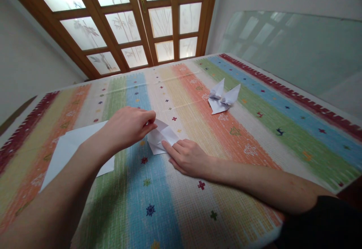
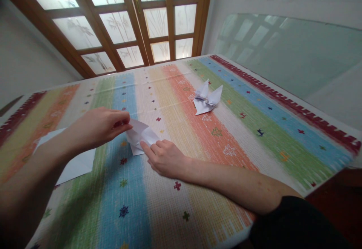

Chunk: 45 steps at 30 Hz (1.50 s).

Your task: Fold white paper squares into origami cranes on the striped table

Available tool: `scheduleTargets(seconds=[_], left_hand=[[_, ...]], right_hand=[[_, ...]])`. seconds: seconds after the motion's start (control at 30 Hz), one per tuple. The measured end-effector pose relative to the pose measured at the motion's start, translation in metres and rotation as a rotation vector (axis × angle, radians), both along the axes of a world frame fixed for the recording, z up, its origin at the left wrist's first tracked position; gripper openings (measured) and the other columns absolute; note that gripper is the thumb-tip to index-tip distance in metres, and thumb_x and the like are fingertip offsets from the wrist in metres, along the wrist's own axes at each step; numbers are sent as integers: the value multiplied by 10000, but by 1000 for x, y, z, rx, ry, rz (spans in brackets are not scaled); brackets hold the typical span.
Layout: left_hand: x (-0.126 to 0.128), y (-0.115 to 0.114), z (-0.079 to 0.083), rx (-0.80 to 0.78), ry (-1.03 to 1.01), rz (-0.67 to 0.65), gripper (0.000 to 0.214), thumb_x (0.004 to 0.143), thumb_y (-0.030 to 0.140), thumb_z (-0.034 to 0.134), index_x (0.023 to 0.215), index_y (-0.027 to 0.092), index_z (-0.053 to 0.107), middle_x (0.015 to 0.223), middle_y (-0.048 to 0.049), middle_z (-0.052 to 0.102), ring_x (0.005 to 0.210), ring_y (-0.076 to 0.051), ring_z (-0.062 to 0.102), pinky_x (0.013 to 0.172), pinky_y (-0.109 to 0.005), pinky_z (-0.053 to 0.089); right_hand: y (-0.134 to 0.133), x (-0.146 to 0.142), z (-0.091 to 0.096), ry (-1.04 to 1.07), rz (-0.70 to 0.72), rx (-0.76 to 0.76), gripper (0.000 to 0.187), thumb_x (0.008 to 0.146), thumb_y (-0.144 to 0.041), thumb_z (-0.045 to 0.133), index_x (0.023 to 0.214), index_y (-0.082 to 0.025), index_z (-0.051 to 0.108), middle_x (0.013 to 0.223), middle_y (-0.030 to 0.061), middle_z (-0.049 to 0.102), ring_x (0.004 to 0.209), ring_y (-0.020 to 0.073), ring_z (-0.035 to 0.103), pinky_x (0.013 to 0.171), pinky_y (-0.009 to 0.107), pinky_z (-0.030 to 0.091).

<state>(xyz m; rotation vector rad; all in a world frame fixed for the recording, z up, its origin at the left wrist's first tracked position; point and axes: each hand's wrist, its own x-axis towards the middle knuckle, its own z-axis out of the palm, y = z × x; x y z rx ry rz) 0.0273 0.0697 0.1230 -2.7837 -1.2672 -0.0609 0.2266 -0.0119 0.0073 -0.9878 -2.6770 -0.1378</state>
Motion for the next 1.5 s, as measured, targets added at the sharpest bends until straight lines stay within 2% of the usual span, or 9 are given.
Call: scheduleTargets(seconds=[0.2, 0.4, 0.57, 0.63, 0.93, 1.13, 1.5], left_hand=[[6, -15, 2, -55, -63, 97, 159, 844, 297, 481, 734, 219, 566, 674, -21, 631, 565, -177, 541, 543, -281, 322], [8, -23, -19, 43, -275, 186, 71, 791, 231, 496, 809, 202, 559, 694, -6, 607, 575, -162, 539, 572, -277, 367], [9, -26, -36, 77, -528, 265, 300, 770, 214, 517, 1064, 199, 575, 656, 40, 562, 541, -130, 510, 555, -248, 381], [10, -27, -39, 75, -599, 291, 340, 761, 216, 531, 1098, 192, 575, 642, 51, 546, 534, -121, 506, 554, -242, 386], [7, -26, -49, 84, -745, 425, 126, 727, 263, 549, 790, 189, 629, 542, 59, 493, 483, -111, 457, 535, -248, 364], [9, -28, -53, 128, -722, 378, 135, 760, 280, 522, 672, 188, 566, 578, 30, 513, 516, -123, 461, 534, -264, 336], [10, -31, -53, 167, -738, 264, 243, 846, 285, 503, 638, 184, 575, 578, 25, 487, 526, -123, 456, 551, -272, 335]], right_hand=[[0, 0, 0, -9, -8, -3, 514, 959, -299, 448, 1378, -2, 423, 896, 115, 665, 780, 225, 594, 654, 356, 393], [0, 0, 1, -9, -9, -22, 512, 959, -290, 445, 1377, 4, 415, 893, 124, 661, 776, 227, 587, 656, 359, 399], [0, -1, 1, -13, -14, -32, 509, 969, -300, 429, 1384, -5, 411, 909, 125, 657, 793, 228, 585, 669, 360, 406], [0, -1, 2, -15, -14, -38, 509, 974, -301, 419, 1388, -5, 411, 912, 126, 656, 795, 231, 587, 670, 364, 410], [0, -2, 2, 27, -20, -105, 564, 961, -303, 446, 1420, 11, 350, 969, 154, 645, 862, 246, 575, 707, 377, 428], [0, -2, 3, 19, -26, -109, 541, 965, -295, 433, 1419, -7, 368, 973, 154, 637, 865, 246, 568, 707, 375, 420], [0, -3, 0, 17, -26, -50, 553, 958, -311, 439, 1423, -20, 364, 955, 138, 635, 841, 238, 561, 701, 368, 418]])
